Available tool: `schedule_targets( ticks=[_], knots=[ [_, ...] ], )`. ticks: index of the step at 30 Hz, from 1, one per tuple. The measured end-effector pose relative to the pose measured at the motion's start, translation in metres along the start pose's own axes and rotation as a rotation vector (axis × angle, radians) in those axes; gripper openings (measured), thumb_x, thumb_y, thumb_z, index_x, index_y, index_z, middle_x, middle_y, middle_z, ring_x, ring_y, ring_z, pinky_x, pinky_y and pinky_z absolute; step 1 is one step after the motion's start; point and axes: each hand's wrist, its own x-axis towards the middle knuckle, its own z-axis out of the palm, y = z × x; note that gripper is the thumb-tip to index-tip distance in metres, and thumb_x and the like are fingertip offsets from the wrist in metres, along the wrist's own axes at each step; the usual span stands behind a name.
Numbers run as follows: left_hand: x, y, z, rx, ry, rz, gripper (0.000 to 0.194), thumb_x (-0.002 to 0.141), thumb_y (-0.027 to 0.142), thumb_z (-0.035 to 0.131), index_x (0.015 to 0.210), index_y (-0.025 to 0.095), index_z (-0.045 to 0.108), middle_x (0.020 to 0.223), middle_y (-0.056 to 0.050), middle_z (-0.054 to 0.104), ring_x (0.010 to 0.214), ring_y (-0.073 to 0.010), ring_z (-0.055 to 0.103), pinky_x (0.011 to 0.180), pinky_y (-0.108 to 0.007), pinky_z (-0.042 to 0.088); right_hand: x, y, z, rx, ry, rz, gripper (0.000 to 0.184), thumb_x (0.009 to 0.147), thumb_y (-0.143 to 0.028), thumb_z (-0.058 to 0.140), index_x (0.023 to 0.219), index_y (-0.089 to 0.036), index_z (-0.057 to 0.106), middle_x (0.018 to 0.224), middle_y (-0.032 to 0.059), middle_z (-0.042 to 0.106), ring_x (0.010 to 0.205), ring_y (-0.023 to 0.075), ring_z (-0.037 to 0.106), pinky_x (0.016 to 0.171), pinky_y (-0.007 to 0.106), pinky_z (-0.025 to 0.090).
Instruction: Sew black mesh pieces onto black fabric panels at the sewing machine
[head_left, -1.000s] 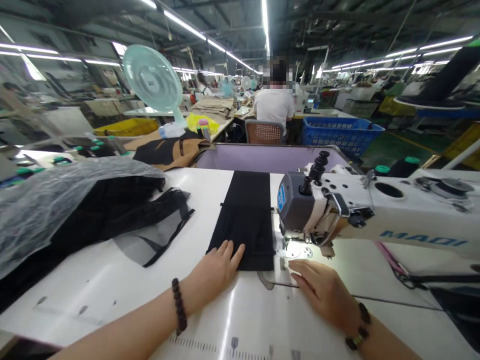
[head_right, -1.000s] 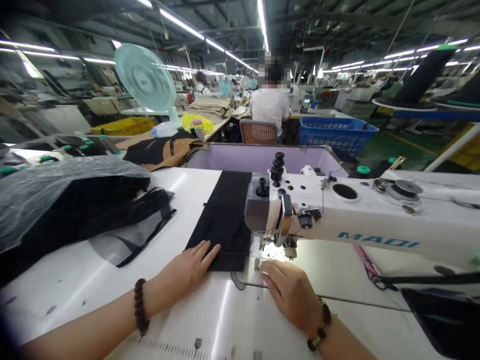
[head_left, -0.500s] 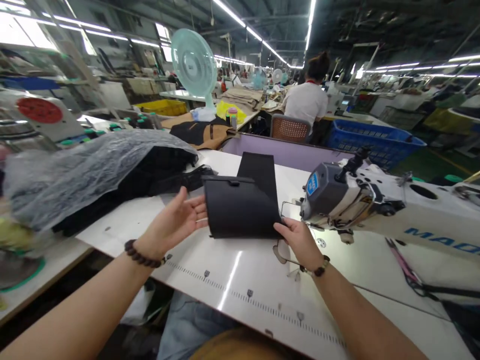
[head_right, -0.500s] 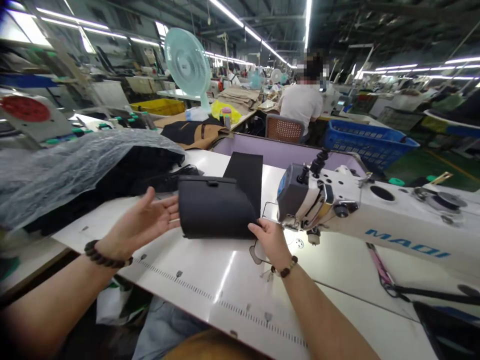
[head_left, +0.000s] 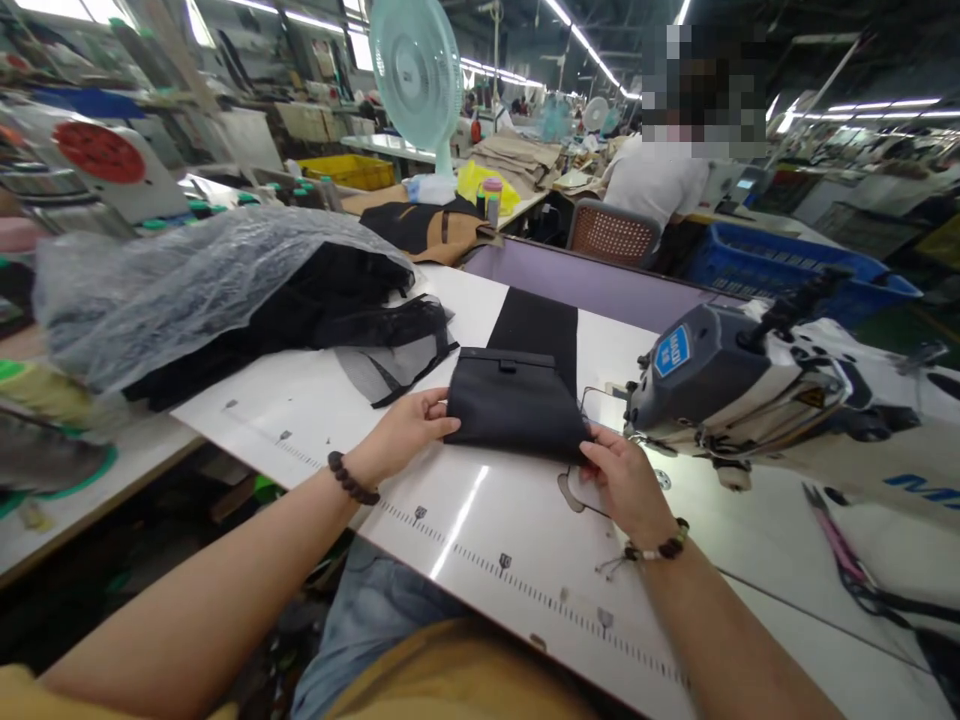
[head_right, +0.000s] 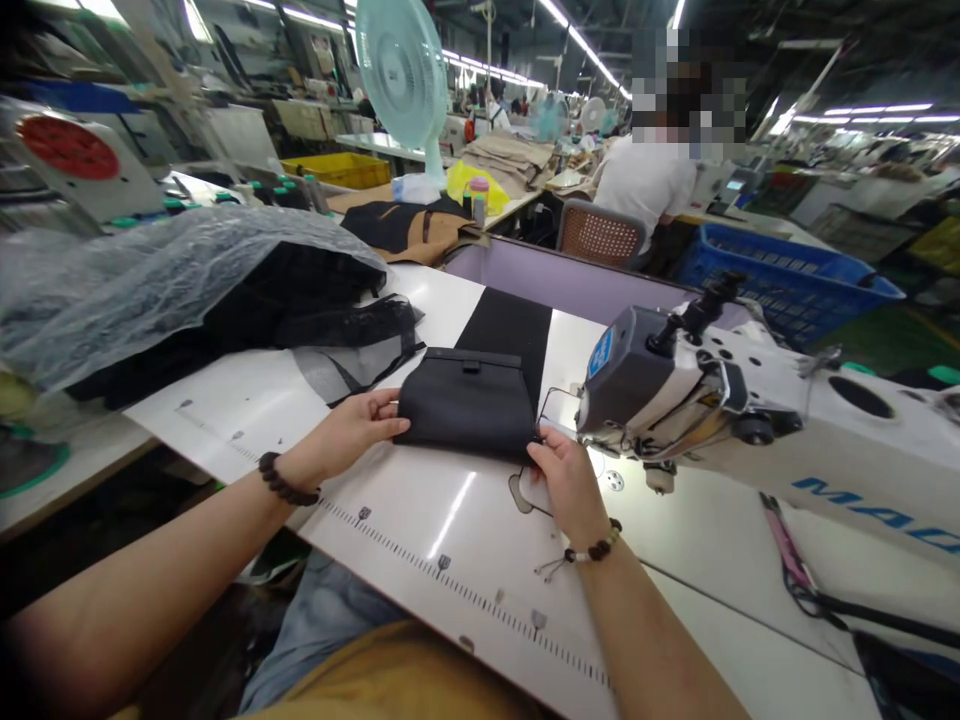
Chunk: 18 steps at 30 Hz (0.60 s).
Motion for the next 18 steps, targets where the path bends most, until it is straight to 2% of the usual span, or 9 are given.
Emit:
schedule_targets(
  ticks=[5,10,15,18],
  knots=[
    [0.0,0.0,0.003,-0.066,-0.004,-0.009,0.046,0.066,0.02,0.065,0.11,0.013,0.052,0.097,-0.006,0.065,0.09,-0.0184,0.061,0.084,-0.033,0.044,0.0,0.002,-0.003,0.027,0.014,-0.007,0.034,0.068,-0.033,0.057,0.096,-0.013,0.062,0.056,-0.0014,0.052,0.048,0.014,0.046,0.046,0.027,0.042],
    [0.003,0.0,0.004,-0.082,0.027,-0.031,0.041,0.064,0.022,0.068,0.102,0.012,0.056,0.094,-0.006,0.065,0.086,-0.0176,0.061,0.081,-0.031,0.045,0.001,0.003,-0.004,0.078,0.021,-0.011,0.039,0.069,-0.032,0.059,0.103,-0.014,0.059,0.063,-0.0006,0.056,0.056,0.0154,0.051,0.055,0.028,0.044],
    [0.008,-0.002,0.005,-0.128,0.045,-0.039,0.035,0.064,0.018,0.067,0.097,0.011,0.058,0.088,-0.006,0.066,0.078,-0.0141,0.06,0.076,-0.027,0.045,0.0,-0.001,0.002,0.156,0.002,-0.037,0.046,0.071,-0.033,0.06,0.113,-0.017,0.05,0.083,0.0018,0.061,0.072,0.0153,0.054,0.07,0.029,0.046],
    [0.01,0.002,0.008,-0.149,0.037,-0.038,0.032,0.063,0.017,0.067,0.094,0.011,0.059,0.087,-0.005,0.065,0.075,-0.0123,0.059,0.074,-0.025,0.044,-0.001,-0.004,0.006,0.147,-0.011,-0.063,0.044,0.073,-0.032,0.059,0.113,-0.017,0.048,0.095,0.0041,0.06,0.082,0.017,0.055,0.076,0.03,0.046]
  ],
)
